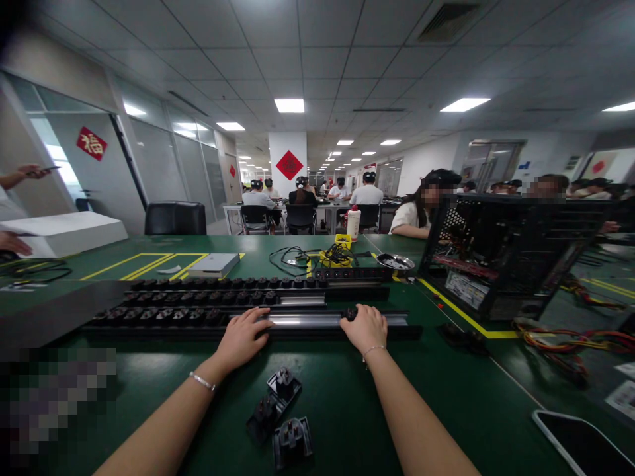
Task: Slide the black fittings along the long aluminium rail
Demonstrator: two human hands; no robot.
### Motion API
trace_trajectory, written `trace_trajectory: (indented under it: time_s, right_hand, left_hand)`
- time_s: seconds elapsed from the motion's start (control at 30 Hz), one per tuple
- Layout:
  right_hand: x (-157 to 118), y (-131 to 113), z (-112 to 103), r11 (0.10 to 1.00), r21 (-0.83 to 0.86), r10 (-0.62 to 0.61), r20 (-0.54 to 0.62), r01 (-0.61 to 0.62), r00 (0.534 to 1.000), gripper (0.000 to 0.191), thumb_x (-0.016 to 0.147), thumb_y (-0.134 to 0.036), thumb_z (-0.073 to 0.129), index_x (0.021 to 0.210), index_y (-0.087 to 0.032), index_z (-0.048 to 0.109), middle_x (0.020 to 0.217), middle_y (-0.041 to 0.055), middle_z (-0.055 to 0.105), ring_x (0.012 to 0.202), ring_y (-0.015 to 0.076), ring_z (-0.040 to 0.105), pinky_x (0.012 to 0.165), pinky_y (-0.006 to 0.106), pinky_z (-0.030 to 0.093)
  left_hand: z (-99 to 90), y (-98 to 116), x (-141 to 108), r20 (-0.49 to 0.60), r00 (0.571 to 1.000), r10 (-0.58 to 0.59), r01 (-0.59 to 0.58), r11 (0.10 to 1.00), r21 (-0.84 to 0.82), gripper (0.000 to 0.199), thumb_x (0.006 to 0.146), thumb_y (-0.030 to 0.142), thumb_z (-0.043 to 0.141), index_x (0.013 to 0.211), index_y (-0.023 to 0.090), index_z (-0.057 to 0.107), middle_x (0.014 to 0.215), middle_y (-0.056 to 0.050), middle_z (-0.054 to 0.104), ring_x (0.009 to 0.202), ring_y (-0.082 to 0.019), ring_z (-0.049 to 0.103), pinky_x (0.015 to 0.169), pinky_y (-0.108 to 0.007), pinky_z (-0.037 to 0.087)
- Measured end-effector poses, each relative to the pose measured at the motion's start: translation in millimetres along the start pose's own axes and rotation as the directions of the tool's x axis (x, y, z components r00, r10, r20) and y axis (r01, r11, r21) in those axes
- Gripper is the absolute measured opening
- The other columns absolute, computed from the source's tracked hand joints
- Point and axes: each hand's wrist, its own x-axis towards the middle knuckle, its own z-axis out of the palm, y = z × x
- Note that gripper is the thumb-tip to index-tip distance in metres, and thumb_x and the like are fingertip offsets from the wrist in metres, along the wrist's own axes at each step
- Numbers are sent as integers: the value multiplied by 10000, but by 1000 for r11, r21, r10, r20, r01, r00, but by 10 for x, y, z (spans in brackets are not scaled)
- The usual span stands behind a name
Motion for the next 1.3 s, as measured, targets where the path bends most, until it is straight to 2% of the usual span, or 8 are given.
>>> trace_trajectory:
  time_s: [0.27,0.8,0.97,1.13,1.3]
  right_hand:
    - [-24,33,10,999,-4,51,5,-51,999,647,710,-484,453,1248,-128,499,1331,121,466,1275,301,307,1043,469,178]
    - [45,104,-81,1000,24,16,40,-17,999,526,707,-377,474,1178,-155,548,1208,115,566,1138,254,480,954,376,343]
    - [42,106,-63,999,24,31,37,-32,999,543,699,-383,480,1194,-166,537,1212,107,562,1161,255,458,973,385,324]
    - [49,141,-29,997,-11,80,24,-80,996,624,690,-458,474,1248,-179,499,1333,87,470,1274,307,315,1035,470,218]
    - [82,197,-25,997,1,80,36,-80,996,634,686,-451,486,1256,-174,490,1298,102,500,1244,290,362,1022,448,252]
  left_hand:
    - [-2,-1,-2,-2,1000,7,-7,1000,12,310,772,286,501,1046,380,611,1337,46,492,1260,-237,387,962,-451,348]
    - [4,-7,-1,0,1000,9,-9,1000,13,315,774,285,506,1055,380,612,1332,44,496,1254,-232,393,968,-446,353]
    - [13,-12,-1,-1,1000,7,-7,1000,19,310,775,289,504,1051,382,610,1333,48,494,1255,-230,392,969,-448,353]
    - [14,-10,3,2,1000,11,-12,1000,22,305,777,290,500,1046,382,611,1332,50,494,1256,-230,390,963,-443,357]
    - [10,-12,-1,-3,1000,15,-15,1000,24,298,781,294,494,1043,376,611,1335,45,493,1258,-232,389,959,-448,356]
